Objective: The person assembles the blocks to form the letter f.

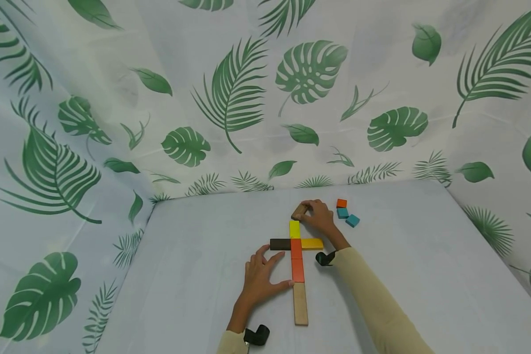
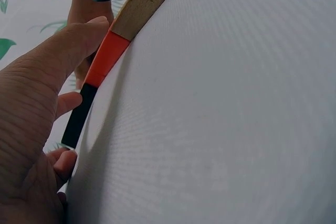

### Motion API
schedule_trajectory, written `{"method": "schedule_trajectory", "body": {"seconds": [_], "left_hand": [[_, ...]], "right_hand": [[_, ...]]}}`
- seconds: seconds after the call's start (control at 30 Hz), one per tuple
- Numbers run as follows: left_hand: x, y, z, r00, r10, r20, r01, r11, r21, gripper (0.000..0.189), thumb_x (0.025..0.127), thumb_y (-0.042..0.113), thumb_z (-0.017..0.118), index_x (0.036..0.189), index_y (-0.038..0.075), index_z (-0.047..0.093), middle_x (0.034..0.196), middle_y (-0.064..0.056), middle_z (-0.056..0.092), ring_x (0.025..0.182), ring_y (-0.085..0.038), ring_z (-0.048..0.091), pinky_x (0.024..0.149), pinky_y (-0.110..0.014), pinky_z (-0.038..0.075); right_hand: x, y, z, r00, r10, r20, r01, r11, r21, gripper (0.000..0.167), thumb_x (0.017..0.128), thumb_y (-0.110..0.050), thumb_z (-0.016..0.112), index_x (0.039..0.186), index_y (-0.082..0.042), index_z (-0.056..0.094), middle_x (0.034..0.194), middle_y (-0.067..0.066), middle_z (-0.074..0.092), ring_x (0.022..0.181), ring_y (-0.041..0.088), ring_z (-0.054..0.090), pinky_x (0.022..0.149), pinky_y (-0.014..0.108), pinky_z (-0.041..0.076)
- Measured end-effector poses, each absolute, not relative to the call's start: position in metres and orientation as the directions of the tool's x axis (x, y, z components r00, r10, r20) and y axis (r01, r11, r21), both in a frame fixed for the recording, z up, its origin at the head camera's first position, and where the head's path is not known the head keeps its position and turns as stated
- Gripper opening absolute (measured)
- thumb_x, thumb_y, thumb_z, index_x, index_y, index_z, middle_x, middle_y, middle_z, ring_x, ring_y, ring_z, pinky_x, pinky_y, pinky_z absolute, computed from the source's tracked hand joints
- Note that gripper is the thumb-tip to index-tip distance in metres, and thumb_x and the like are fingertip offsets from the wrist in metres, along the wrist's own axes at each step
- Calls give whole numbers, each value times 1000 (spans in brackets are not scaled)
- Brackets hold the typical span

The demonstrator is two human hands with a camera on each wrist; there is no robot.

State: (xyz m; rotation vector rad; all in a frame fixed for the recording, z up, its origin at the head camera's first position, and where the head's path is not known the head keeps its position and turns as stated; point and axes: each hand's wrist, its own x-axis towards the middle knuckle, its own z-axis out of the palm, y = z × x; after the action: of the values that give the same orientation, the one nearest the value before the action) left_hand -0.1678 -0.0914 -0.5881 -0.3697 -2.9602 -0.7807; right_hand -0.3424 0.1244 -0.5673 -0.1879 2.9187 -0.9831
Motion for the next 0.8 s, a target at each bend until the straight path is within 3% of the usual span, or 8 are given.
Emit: {"method": "schedule_trajectory", "body": {"seconds": [0.8], "left_hand": [[-167,-91,-586,-965,221,142,263,837,479,78,74,71,67,142,37,49,154,-8,32,97,-13,36,73,-29,23]], "right_hand": [[-339,124,-563,-987,-159,19,-137,778,-614,51,91,-35,68,133,-8,57,132,23,54,120,39,47,93,61,36]]}}
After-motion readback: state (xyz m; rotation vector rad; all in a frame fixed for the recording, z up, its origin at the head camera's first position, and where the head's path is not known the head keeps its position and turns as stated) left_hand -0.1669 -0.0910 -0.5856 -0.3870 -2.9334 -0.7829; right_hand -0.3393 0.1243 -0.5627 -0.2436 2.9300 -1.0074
